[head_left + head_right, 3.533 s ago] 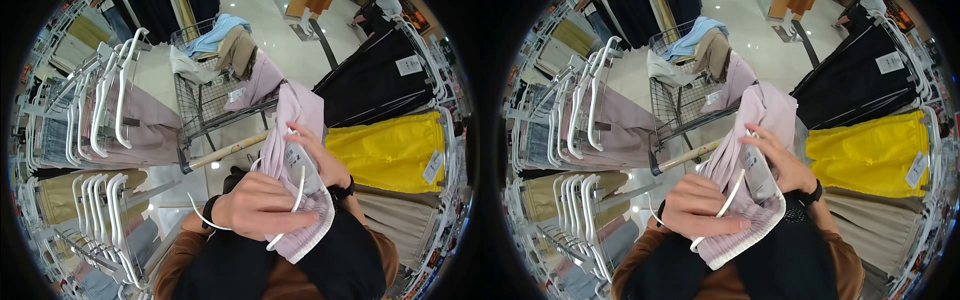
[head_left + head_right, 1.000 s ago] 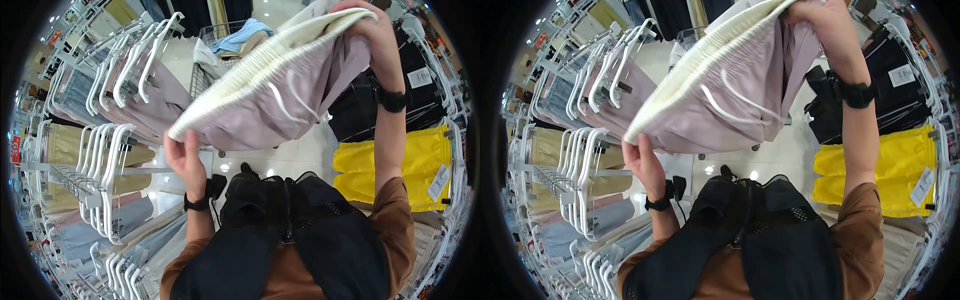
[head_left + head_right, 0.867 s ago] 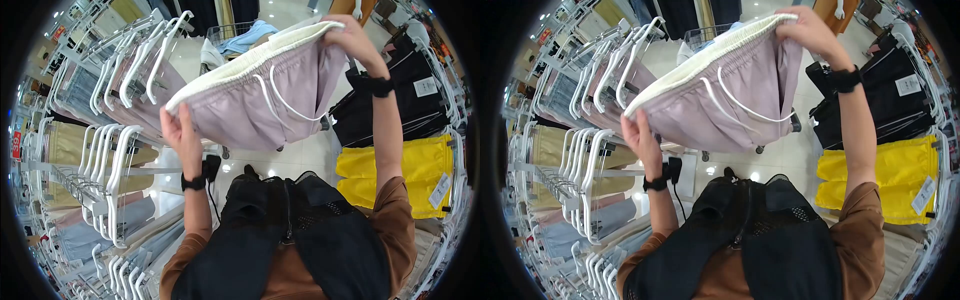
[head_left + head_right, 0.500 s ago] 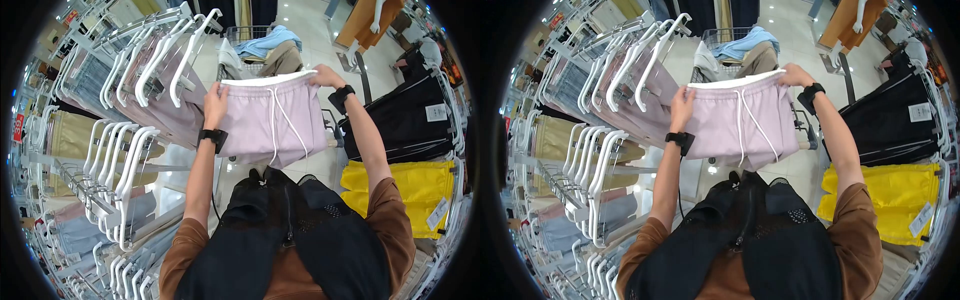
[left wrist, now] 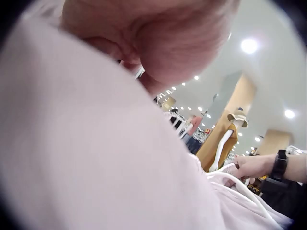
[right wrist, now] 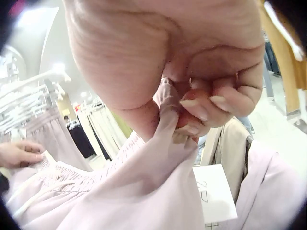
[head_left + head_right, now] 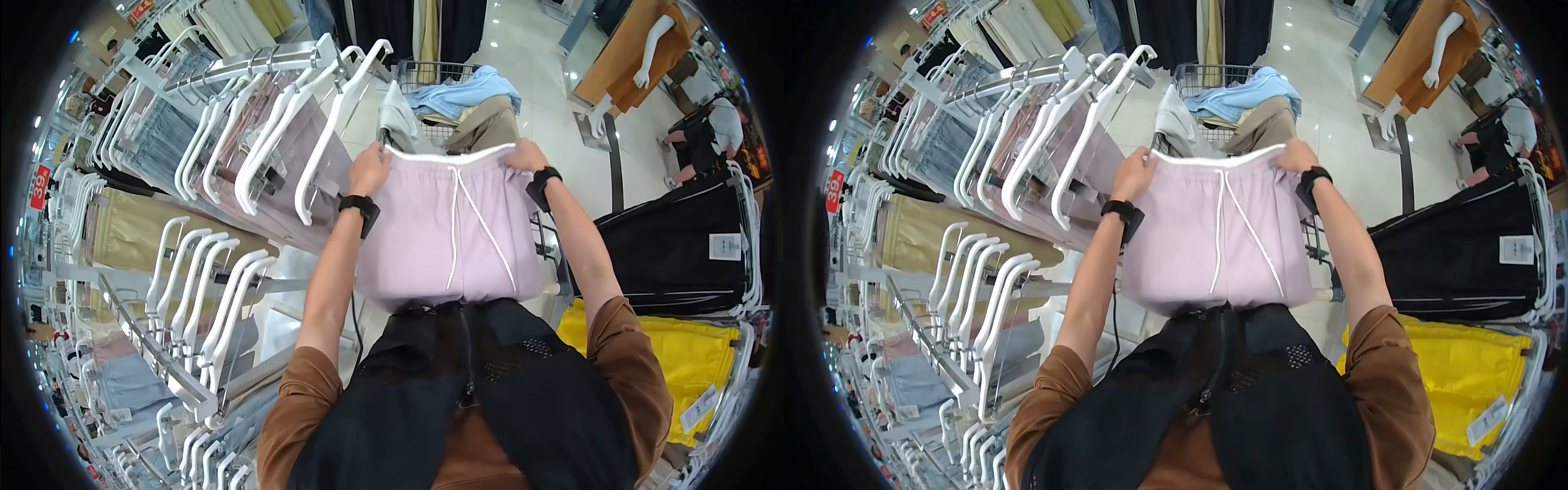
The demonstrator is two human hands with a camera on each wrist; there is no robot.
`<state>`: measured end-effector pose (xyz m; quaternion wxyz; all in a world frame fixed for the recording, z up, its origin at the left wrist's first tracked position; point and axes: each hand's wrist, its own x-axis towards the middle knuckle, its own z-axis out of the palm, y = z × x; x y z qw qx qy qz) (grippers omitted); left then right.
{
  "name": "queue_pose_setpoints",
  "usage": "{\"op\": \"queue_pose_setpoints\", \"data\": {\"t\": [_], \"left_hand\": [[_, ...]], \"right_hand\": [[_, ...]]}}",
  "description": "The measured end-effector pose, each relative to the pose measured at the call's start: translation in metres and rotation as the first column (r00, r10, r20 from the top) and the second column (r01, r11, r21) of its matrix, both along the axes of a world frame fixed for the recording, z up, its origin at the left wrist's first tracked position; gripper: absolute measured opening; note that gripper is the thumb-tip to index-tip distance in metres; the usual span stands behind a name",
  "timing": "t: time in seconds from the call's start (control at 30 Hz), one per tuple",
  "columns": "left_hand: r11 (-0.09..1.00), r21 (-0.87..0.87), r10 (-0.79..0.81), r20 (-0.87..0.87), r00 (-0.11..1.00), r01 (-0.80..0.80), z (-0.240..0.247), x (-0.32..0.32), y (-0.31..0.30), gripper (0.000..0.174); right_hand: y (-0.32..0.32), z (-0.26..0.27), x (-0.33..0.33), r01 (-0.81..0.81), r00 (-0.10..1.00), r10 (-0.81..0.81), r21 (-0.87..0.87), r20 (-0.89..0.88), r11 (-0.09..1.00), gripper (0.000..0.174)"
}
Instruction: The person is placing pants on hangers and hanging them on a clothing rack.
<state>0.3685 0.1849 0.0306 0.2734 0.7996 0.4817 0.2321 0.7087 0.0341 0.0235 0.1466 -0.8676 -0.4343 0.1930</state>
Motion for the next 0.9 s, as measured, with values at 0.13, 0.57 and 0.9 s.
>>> {"op": "queue_pose_setpoints", "data": {"t": [0.13, 0.57, 0.9], "left_hand": [[0.99, -0.125, -0.079, -0.097, 0.992, 0.066, -0.009, -0.005, 0.005, 0.039], [0.927, -0.362, -0.075, 0.064, 0.995, 0.094, 0.004, -0.054, -0.063, 0.039], [0.828, -0.444, -0.524, -0.391, 0.757, 0.344, -0.042, -0.048, -0.06, 0.042]], "right_hand": [[0.006, -0.066, 0.006, -0.194, 0.962, 0.22, -0.163, 0.16, 0.967, 0.034], [0.188, 0.192, -0.083, -0.65, 0.629, 0.726, 0.7, 0.277, 0.296, 0.027], [0.319, 0.184, -0.171, -0.93, 0.191, 0.974, 0.338, 0.12, 0.141, 0.047]]}}
